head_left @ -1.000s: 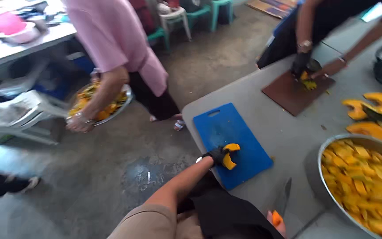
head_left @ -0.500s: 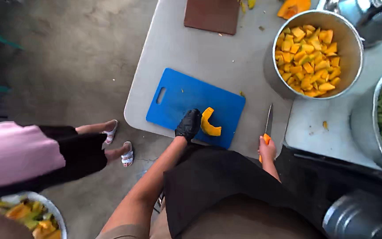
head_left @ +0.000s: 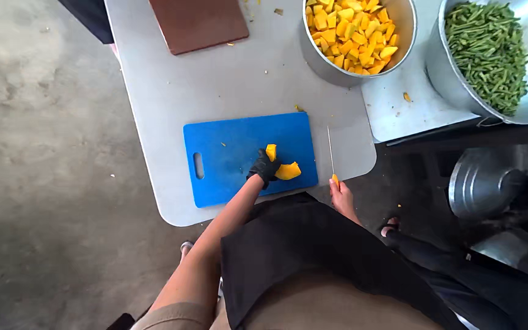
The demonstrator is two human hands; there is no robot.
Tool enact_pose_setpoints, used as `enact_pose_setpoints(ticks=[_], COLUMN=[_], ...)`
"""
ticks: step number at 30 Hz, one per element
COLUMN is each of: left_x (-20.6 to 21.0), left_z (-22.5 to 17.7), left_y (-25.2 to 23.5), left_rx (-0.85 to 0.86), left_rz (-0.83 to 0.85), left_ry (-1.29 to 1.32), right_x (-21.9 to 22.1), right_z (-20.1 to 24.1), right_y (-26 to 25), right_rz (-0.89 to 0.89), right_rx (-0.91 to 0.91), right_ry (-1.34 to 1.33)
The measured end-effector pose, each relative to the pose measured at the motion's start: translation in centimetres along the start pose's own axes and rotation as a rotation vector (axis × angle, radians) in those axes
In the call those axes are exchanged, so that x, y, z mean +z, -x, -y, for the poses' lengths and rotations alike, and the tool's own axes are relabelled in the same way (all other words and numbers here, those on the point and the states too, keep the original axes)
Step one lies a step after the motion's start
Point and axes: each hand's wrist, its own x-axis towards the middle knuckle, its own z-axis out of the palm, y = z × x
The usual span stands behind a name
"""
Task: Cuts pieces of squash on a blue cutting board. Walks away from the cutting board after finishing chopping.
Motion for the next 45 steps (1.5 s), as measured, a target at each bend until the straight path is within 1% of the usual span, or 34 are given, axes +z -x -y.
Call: enact_pose_setpoints(ticks=[2,4,6,8,9,11,14,16,18,19,21,23,26,28,32,34,41,45], left_x=[-0.4,-0.9,-1.5,-2.4,-2.8,-3.0,-2.6,-1.9,-1.7,-1.8,-1.9,-1.8,-2.0,-2.1,-1.6,-1.7,-2.4,-2.8], left_z=[1.0,1.4,1.9,2.5,2.5,2.5,2.6,2.5,2.7,2.7,2.6,2.7,2.6,2.2,1.4,1.4,1.4,1.2], left_y=[-0.1,0.7,1.2,1.7,1.8,1.8,1.1,0.5,-0.1,0.1,0.8,1.1,1.4,1.8,2.8,2.9,4.2,4.5], left_rx=[0.087,0.202,0.280,0.284,0.278,0.294,0.334,0.427,0.549,0.555,0.503,0.443,0.400,0.390,0.304,0.303,0.358,0.354], left_rz=[0.062,0.118,0.105,0.054,0.001,-0.105,-0.248,-0.397,-0.528,-0.559,-0.529,-0.450,-0.362,-0.336,-0.288,-0.273,-0.259,-0.208], left_ry=[0.302,0.531,0.649,0.689,0.708,0.790,0.863,0.798,0.547,0.379,0.103,-0.029,-0.116,-0.179,-0.258,-0.275,-0.324,-0.332], right_x=[0.1,-0.3,-0.7,-0.6,-0.3,0.1,-0.5,-1.4,-2.4,-2.7,-2.5,-1.7,-0.4,0.1,1.0,1.5,2.0,2.2], right_z=[-0.5,-0.5,-0.5,-0.2,-0.2,-0.2,2.1,4.1,6.0,6.8,7.7,8.0,7.9,7.7,7.7,8.0,9.1,8.7], right_y=[1.0,2.1,2.3,1.6,0.8,-0.8,-2.1,-2.6,-2.8,-2.5,-1.9,-1.2,0.3,1.3,2.3,2.6,3.1,3.4], right_rz=[0.029,0.121,0.264,0.407,0.444,0.414,0.246,0.182,0.159,0.156,0.158,0.159,0.186,0.223,0.285,0.302,0.377,0.324], right_rx=[-0.036,-0.089,-0.131,-0.133,-0.126,-0.097,-0.041,-0.030,-0.050,-0.058,-0.072,-0.095,-0.171,-0.267,-0.431,-0.426,-0.284,-0.327], right_ry=[-0.082,-0.145,-0.086,0.024,0.056,0.063,0.020,0.000,0.011,0.024,0.062,0.114,0.194,0.248,0.356,0.403,0.510,0.517])
